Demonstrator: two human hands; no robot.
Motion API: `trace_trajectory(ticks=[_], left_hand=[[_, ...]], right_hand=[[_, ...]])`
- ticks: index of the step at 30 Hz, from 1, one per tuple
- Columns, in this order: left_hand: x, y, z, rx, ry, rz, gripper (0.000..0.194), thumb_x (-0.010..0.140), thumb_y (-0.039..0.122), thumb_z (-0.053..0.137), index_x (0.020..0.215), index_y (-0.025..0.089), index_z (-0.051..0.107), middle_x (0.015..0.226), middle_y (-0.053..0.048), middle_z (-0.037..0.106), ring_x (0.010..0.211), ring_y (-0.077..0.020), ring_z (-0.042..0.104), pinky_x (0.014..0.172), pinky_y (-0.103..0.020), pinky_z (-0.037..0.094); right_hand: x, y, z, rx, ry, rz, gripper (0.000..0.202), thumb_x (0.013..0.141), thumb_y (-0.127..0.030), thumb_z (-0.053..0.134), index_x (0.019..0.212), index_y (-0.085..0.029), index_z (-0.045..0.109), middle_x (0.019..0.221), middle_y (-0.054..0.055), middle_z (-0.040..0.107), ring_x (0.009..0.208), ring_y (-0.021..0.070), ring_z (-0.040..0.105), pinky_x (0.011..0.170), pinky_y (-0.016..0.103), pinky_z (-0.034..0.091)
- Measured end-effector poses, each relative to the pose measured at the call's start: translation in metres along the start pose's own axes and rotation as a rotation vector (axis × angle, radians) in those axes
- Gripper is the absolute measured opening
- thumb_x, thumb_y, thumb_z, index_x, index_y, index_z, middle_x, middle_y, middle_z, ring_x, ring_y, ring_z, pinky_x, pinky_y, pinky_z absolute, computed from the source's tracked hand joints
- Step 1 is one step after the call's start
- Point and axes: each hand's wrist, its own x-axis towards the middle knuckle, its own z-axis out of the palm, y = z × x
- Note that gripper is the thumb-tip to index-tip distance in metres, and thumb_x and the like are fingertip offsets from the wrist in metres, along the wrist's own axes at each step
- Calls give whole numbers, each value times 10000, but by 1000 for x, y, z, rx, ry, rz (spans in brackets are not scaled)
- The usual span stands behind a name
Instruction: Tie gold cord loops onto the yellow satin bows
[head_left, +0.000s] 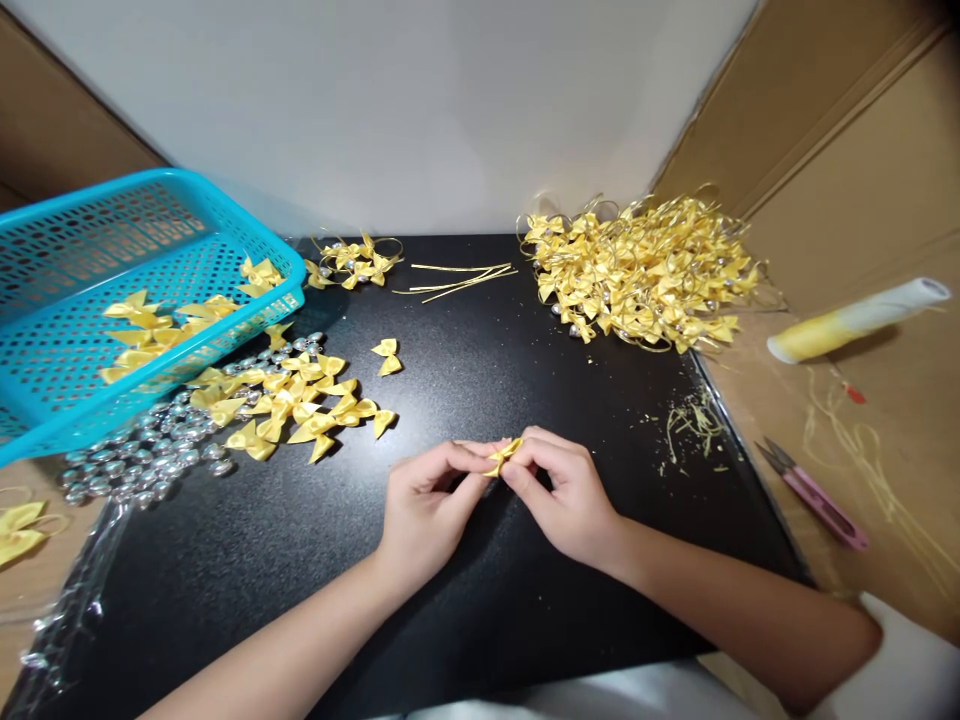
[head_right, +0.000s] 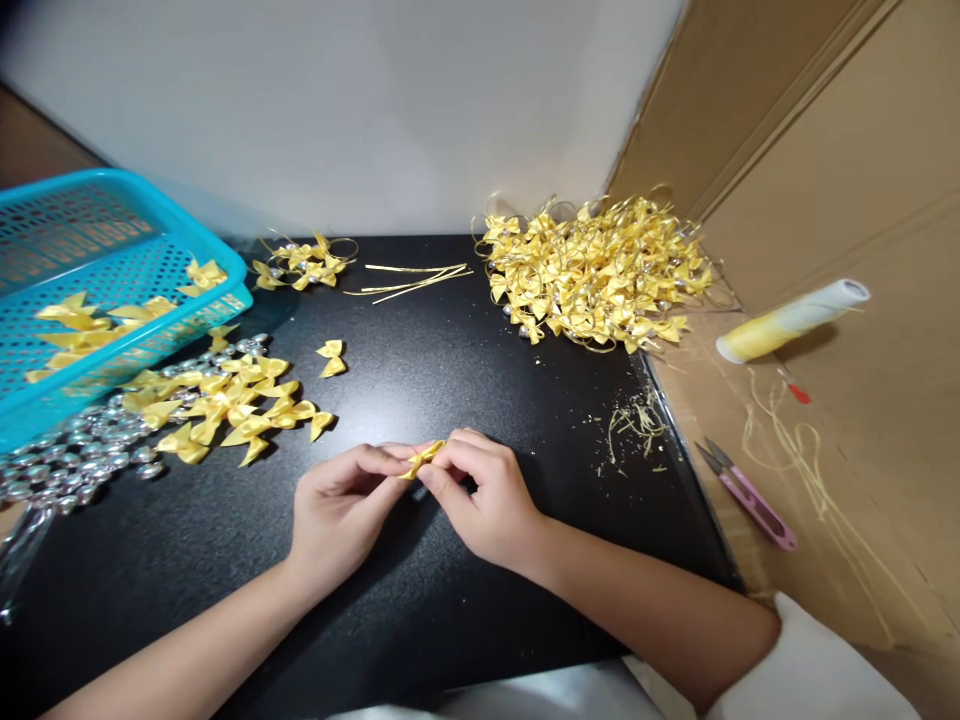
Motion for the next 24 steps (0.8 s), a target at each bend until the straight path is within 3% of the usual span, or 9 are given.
trace_trajectory(ticks=[5,8,12,16,19,24], left_hand=[[2,-5,-5,182,-50,271,171,806,9,656,769,172,695,872,-56,789,850,-169,758,780,-243,603],[3,-8,-8,296,-133,397,167,805,6,664,805,170,693,928,-78,788,856,-160,748,788,-248,594],[2,-12,-10,361,-191,476,168,818,31,663,848,193,697,926,-72,787,838,-164,740,788,-279,590],[3,-9,-9,372,-206,412,162,827,40,653,831,195,700,902,-65,787,833,-169,739,790,-283,582],[3,-4,-7,336,-191,304,150,831,62,652,775,193,698,834,-56,786,798,-166,743,753,-260,581],[4,-1,-4,223,-143,-16,129,832,122,660,724,185,693,866,-79,794,855,-208,756,783,-292,590]], right_hand=[[2,-1,-10,-11,114,-47,24,880,-215,620,863,-198,621,769,5,555,704,140,524,644,279,441],[6,-2,-15,-129,155,-125,94,867,-184,637,949,-209,676,829,24,589,776,161,556,708,318,459],[9,-4,-15,-224,116,-193,105,832,-133,676,874,-219,719,812,22,601,771,162,560,727,331,462],[9,-4,-13,-212,90,-154,120,843,-125,664,797,-227,707,799,11,597,781,159,552,741,331,459],[10,-2,-16,-81,81,-59,102,866,-161,644,793,-219,685,822,13,573,795,157,557,754,334,458],[17,7,-28,223,247,49,138,889,-270,638,762,-220,662,835,11,542,797,140,535,700,279,445]])
